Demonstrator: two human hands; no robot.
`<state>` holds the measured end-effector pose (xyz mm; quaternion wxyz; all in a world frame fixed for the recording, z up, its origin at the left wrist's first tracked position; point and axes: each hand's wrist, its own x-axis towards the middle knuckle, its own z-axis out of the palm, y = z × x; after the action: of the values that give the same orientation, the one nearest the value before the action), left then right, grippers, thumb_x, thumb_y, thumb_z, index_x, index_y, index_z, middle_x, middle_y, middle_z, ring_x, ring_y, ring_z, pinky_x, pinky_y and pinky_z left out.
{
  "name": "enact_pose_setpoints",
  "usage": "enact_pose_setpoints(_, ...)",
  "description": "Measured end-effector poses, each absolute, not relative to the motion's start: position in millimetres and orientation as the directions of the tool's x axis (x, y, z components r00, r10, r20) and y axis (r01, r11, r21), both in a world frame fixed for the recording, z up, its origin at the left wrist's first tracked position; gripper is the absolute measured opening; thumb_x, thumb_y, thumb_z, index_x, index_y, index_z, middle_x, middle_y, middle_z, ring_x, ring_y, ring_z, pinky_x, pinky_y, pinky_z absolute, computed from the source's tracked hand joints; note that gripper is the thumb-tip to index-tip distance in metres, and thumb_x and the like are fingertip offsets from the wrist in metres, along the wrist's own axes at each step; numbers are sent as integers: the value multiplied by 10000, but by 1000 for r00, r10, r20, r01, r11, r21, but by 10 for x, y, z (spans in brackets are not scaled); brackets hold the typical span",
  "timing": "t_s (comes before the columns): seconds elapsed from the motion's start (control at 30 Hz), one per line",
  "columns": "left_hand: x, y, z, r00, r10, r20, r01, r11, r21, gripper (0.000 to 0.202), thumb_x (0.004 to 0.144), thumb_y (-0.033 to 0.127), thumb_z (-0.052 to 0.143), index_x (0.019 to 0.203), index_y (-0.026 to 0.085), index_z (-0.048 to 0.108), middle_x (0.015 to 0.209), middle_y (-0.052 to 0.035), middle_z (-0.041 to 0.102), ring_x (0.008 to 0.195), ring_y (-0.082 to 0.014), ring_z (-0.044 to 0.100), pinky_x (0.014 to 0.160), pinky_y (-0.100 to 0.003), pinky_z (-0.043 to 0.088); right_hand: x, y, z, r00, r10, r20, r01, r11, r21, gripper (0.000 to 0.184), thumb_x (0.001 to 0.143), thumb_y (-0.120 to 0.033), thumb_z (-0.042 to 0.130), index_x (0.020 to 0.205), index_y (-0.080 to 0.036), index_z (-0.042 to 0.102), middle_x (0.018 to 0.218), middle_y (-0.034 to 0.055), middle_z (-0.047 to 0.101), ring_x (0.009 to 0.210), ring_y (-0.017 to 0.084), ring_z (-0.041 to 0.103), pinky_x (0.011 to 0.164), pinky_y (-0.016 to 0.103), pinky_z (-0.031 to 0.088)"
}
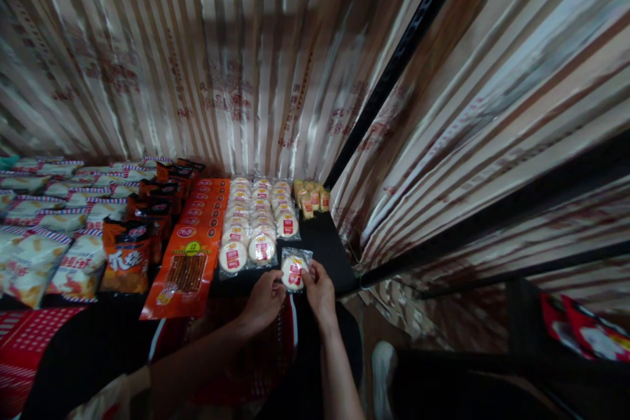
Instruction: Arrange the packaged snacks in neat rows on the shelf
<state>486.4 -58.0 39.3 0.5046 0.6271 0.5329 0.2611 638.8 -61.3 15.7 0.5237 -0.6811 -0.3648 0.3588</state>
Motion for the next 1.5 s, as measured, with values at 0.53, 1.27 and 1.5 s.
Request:
enact_pose_setpoints(0.53,5065,-514,418,378,923,-69,371,-83,925,400,736,67,466,1119,147,551,1439,-126,379,1296,-232,404,1059,-354,375,6596,-304,99,517,855,-36,289,-214,-933,487,661,-459,604,1047,-163,622,836,65,712,722,206,666,642,301,528)
enact_pose_setpoints(1.27,5209,-281,439,369,918,-147,455,-41,890,436,745,19,406,1137,102,577,1438,-155,364,1319,-246,371,1106,-350,285,6574,189,73,484,875,27,342,-160,-926,453,677,-406,582,1053,-158,628,843,64,717,744,201,666,712,330,527)
enact_pose_setpoints(1.5,5227,-243,476,360,920,-154,455,-29,890,413,751,34,404,1111,117,588,1392,-152,419,1246,-236,454,1081,-348,312,6564,268,103,474,880,35,376,-166,-912,377,685,-375,589,1008,-193,656,817,37,715,735,193,659,704,317,524)
